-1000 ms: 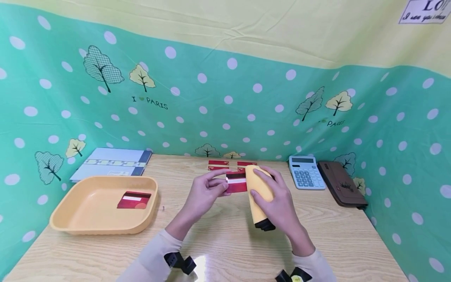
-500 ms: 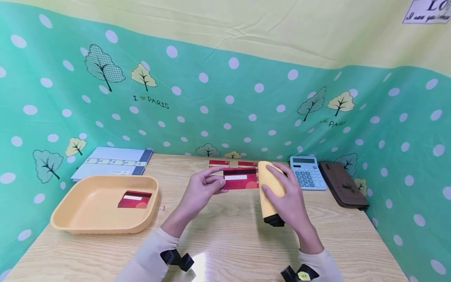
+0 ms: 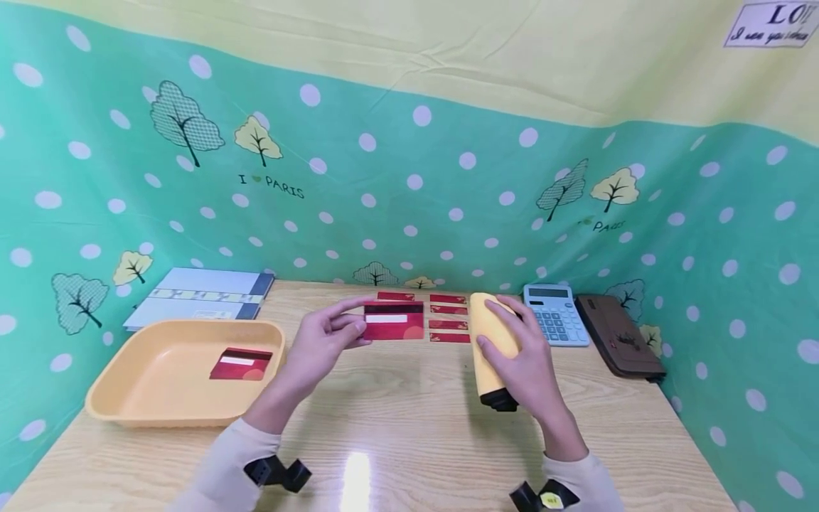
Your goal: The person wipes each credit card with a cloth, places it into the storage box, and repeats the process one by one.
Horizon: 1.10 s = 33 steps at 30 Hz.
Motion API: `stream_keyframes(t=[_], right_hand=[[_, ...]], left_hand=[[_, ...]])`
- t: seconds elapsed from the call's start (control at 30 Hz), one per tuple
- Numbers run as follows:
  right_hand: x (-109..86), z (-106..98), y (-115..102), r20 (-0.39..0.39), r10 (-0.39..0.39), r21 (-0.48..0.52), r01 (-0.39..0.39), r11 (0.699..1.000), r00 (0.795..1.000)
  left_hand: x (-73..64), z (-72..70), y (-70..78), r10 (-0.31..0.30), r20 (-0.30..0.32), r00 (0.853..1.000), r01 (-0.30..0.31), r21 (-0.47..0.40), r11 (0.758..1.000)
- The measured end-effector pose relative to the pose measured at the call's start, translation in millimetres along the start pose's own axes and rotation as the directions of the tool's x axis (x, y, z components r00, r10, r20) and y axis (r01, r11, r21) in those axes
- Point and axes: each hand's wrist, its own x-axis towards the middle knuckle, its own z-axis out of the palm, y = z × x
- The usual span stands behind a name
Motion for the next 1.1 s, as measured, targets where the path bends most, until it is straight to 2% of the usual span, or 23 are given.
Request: stream_keyframes(t=[0.17, 0.43, 0.67, 0.9, 1.0, 1.1], right_hand=[[0.9, -1.4, 0.2, -0.001, -0.005, -0.008, 0.005, 1.0, 1.0], [2.4, -4.0, -0.1, 0.002, 0.005, -0.001, -0.005, 1.0, 1.0], [2.2, -4.1, 0.1, 0.002, 0.013, 0.01, -0.013, 1.0, 1.0], [1.2, -4.8, 1.3, -0.009, 0.011, 0.015, -0.011, 1.0, 1.0], [1.2, -5.3, 1.5, -0.006, 0.013, 0.027, -0.012, 1.0, 1.0], [1.0, -5.4, 1.7, -0.003, 0.012, 0.034, -0.012, 0.999, 1.0]], left_hand=[[-12.2, -35.2, 6.3, -0.024, -0.039, 0.999, 0.028, 0.123, 0.992], [-30.1, -89.8, 7.7, 0.002, -0.056, 0.998, 0.011, 0.236, 0.972], [-41.6, -134.3, 5.4, -0.049, -0.09, 0.995, 0.08, 0.39, 0.917], [-47.1, -174.7, -7.6, -0.077, -0.101, 0.992, 0.112, 0.415, 0.903], [-49.2, -187.4, -14.5, -0.086, -0.117, 0.989, 0.128, 0.42, 0.898], [-51.1, -198.4, -20.4, -0.102, -0.111, 0.988, 0.139, 0.403, 0.904]])
